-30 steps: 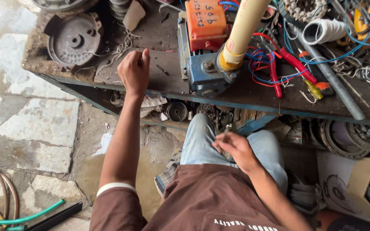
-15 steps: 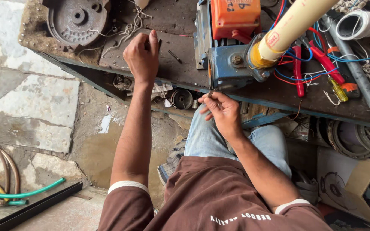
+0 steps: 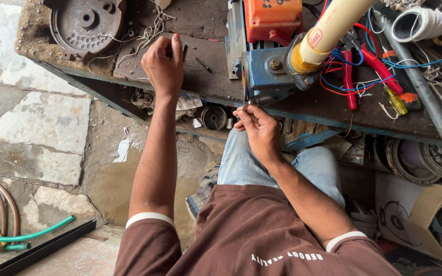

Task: The person disassembles an electric motor on a cluttered workbench, using a wrench to loosen bolts and a metal rod to tap off a cylindrical component. They remove a gear and inspect the motor housing before placing the parts on the bench.

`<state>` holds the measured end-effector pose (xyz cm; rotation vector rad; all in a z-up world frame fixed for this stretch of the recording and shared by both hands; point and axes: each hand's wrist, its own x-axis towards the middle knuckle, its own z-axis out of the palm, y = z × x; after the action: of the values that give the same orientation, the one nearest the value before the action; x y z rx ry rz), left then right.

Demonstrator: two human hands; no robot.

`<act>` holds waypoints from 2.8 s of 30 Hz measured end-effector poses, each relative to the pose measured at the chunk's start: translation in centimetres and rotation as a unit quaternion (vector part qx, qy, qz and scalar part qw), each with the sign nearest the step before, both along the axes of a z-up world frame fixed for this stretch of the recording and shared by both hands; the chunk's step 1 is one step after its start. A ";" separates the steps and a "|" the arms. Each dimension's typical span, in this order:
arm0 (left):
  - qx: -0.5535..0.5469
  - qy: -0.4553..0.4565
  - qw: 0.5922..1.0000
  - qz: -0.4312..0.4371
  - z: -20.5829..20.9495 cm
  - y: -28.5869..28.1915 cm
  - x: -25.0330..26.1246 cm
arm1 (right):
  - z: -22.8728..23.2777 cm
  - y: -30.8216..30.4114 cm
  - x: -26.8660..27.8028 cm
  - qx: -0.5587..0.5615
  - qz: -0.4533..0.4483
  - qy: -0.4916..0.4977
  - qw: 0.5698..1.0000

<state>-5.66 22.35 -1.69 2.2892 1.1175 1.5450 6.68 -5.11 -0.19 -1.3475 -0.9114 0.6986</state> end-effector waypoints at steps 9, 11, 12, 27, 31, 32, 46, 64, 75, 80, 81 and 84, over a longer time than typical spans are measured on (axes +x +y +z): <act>0.003 0.016 1.000 0.018 0.9 -0.5 -0.1 | 0.0 1.3 -1.2 0.044 -0.016 0.093 0.995; -0.017 0.010 1.000 0.012 1.0 -0.5 0.1 | -0.2 1.4 -1.4 0.034 -0.015 0.136 0.990; -0.027 0.006 1.000 0.008 1.0 -0.6 0.2 | -0.4 1.3 -1.5 0.029 -0.015 0.157 0.987; -0.030 -0.013 0.999 0.011 1.0 -0.5 0.0 | -0.5 -1.7 1.9 0.044 -0.171 -0.201 0.964; -0.022 -0.011 0.999 0.028 1.4 -1.0 0.2 | 2.7 -2.4 3.2 0.105 -0.210 -0.305 0.923; -0.020 -0.010 0.999 0.029 1.3 -1.1 0.2 | 3.7 -2.4 3.3 0.130 -0.201 -0.362 0.901; -0.004 -0.012 1.000 0.012 1.3 -0.4 -0.1 | 4.4 -1.2 -0.9 0.211 -0.048 -0.204 0.955; -0.034 0.027 0.999 0.006 1.4 -0.7 -0.3 | -3.5 -1.5 2.1 0.060 -0.120 -0.145 0.980; -0.041 0.013 0.999 0.003 2.5 -1.3 0.1 | -5.5 -0.4 1.6 0.131 -0.101 -0.167 0.972; -0.039 0.021 0.999 0.003 2.8 -1.4 0.2 | -4.9 -0.1 1.6 0.120 -0.101 -0.178 0.972; -0.037 0.023 0.999 0.002 2.9 -1.3 0.2 | -4.7 0.2 1.7 0.120 -0.097 -0.169 0.973; -0.046 0.021 0.999 0.008 2.8 -1.0 0.1 | -4.4 0.9 1.4 0.111 -0.096 -0.158 0.977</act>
<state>-5.53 21.39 1.11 2.2668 1.1939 1.4254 8.05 -4.19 -4.64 -1.3444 -1.0597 0.2280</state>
